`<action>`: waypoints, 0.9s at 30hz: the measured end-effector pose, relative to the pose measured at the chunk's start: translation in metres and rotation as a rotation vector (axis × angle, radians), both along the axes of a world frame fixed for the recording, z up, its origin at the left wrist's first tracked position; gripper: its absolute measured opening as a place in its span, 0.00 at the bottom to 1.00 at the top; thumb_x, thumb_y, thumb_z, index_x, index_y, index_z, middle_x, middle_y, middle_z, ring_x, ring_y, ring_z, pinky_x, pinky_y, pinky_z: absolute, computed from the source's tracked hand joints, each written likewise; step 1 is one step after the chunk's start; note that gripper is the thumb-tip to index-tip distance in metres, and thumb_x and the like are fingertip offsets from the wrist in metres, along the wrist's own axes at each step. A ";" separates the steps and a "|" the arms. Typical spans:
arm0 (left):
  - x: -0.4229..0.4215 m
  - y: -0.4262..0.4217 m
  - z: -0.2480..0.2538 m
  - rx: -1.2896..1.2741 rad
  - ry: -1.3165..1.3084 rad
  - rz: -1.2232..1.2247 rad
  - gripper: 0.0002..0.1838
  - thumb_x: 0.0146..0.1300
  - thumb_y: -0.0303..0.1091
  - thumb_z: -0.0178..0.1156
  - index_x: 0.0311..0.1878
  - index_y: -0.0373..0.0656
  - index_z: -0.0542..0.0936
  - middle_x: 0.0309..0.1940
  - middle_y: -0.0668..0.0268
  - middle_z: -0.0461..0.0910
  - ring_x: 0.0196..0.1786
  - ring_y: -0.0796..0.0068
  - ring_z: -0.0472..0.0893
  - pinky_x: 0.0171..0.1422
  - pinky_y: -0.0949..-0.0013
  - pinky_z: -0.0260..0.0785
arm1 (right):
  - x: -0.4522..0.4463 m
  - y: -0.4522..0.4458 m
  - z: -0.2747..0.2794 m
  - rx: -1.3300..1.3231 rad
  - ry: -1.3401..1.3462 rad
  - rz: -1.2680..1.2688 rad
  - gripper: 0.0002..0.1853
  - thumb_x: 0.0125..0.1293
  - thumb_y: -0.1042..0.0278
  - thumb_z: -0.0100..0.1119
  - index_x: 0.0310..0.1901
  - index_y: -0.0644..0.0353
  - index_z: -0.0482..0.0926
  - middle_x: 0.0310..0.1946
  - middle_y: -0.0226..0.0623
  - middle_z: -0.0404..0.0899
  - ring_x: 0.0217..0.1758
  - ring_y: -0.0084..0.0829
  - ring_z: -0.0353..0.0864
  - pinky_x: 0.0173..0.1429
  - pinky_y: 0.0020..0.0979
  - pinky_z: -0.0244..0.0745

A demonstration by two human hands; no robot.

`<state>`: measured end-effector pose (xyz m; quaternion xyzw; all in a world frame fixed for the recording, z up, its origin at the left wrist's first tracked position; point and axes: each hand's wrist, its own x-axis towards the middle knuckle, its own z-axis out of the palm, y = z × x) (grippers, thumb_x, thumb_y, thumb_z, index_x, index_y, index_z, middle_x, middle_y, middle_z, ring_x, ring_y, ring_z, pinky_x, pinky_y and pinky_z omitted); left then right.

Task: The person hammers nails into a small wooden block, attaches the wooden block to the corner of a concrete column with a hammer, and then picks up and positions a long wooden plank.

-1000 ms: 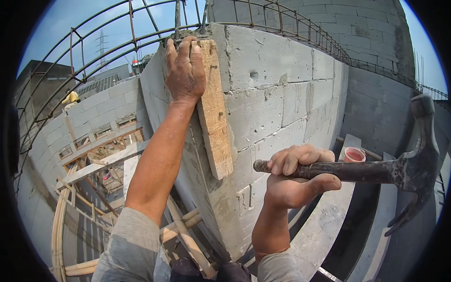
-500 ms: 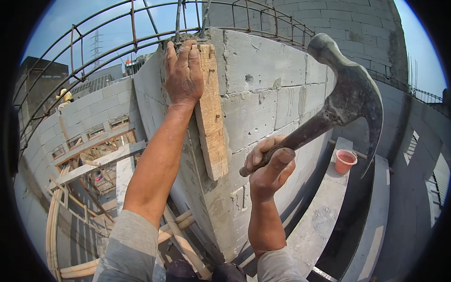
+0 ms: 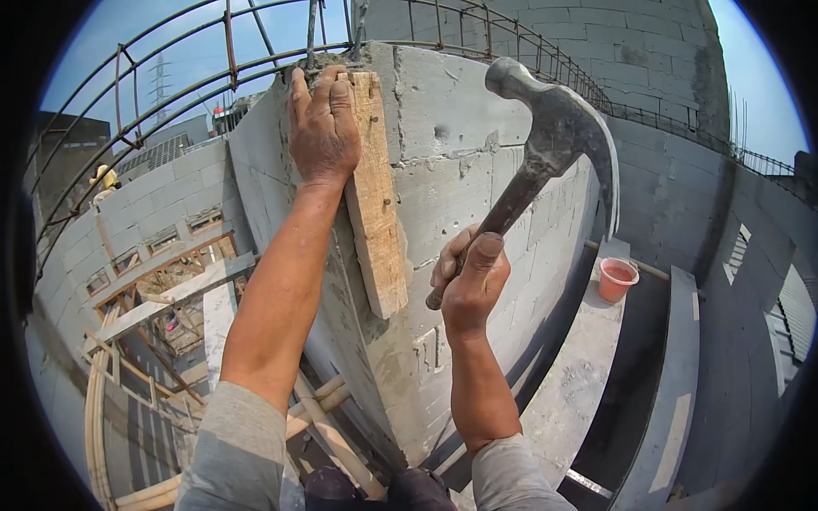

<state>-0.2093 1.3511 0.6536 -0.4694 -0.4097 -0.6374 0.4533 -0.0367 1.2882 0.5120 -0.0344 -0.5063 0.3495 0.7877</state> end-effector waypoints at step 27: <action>-0.001 0.006 -0.004 0.054 0.011 0.024 0.21 0.74 0.55 0.40 0.59 0.61 0.74 0.67 0.44 0.60 0.69 0.43 0.62 0.69 0.48 0.64 | 0.041 -0.019 0.047 0.527 0.568 -0.037 0.38 0.61 0.19 0.33 0.31 0.56 0.65 0.16 0.29 0.60 0.15 0.25 0.62 0.23 0.29 0.67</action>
